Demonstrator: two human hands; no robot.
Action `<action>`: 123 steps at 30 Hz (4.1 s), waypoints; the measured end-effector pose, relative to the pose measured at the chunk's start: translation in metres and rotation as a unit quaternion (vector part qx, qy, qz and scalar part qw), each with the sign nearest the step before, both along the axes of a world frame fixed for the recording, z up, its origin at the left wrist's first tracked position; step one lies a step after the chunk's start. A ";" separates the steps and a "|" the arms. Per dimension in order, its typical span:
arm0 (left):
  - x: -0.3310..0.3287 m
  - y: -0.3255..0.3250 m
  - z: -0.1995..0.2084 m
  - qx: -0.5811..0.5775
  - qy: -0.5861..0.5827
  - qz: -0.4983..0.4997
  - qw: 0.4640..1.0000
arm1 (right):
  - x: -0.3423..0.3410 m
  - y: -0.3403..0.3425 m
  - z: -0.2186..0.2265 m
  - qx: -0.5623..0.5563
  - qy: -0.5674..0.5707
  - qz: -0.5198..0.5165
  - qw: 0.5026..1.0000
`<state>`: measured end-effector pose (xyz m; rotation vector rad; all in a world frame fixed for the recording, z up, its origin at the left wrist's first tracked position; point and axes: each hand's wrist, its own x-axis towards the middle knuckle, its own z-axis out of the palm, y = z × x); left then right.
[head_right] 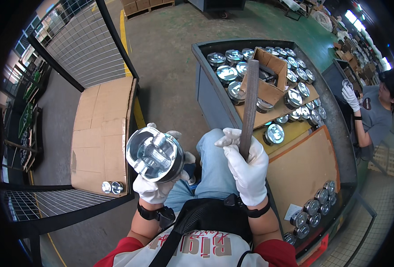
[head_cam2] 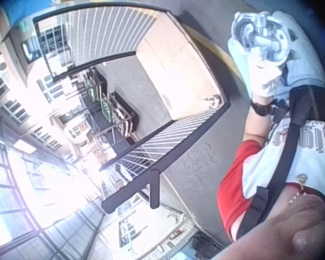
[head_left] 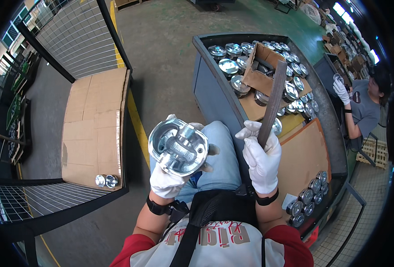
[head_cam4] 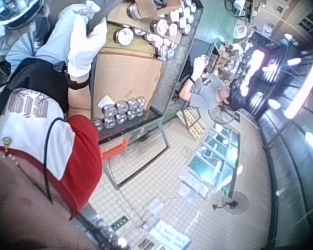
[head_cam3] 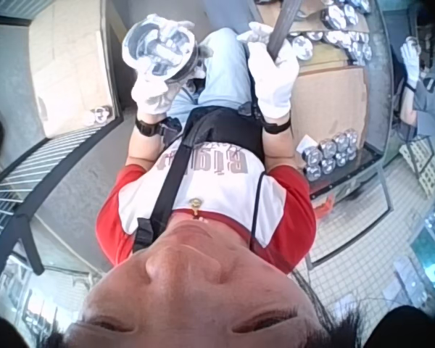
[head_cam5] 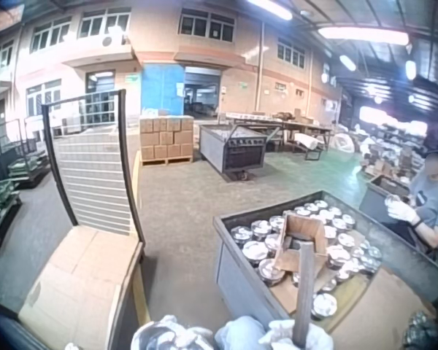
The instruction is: Inspecting and sorting metal engine pistons on a factory floor.
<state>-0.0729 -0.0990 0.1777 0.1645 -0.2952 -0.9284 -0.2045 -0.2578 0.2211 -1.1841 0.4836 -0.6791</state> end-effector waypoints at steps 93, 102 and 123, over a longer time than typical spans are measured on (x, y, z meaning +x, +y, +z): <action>-0.006 0.014 0.006 -0.057 0.196 -0.145 0.968 | 0.012 0.021 0.013 -0.612 0.004 0.067 0.788; -0.010 0.019 0.001 0.047 0.126 -0.023 0.991 | 0.009 0.023 0.016 -0.519 0.010 0.135 0.844; -0.004 -0.001 0.009 -0.129 0.210 -0.152 0.957 | 0.027 0.004 0.014 -0.559 0.032 0.082 0.825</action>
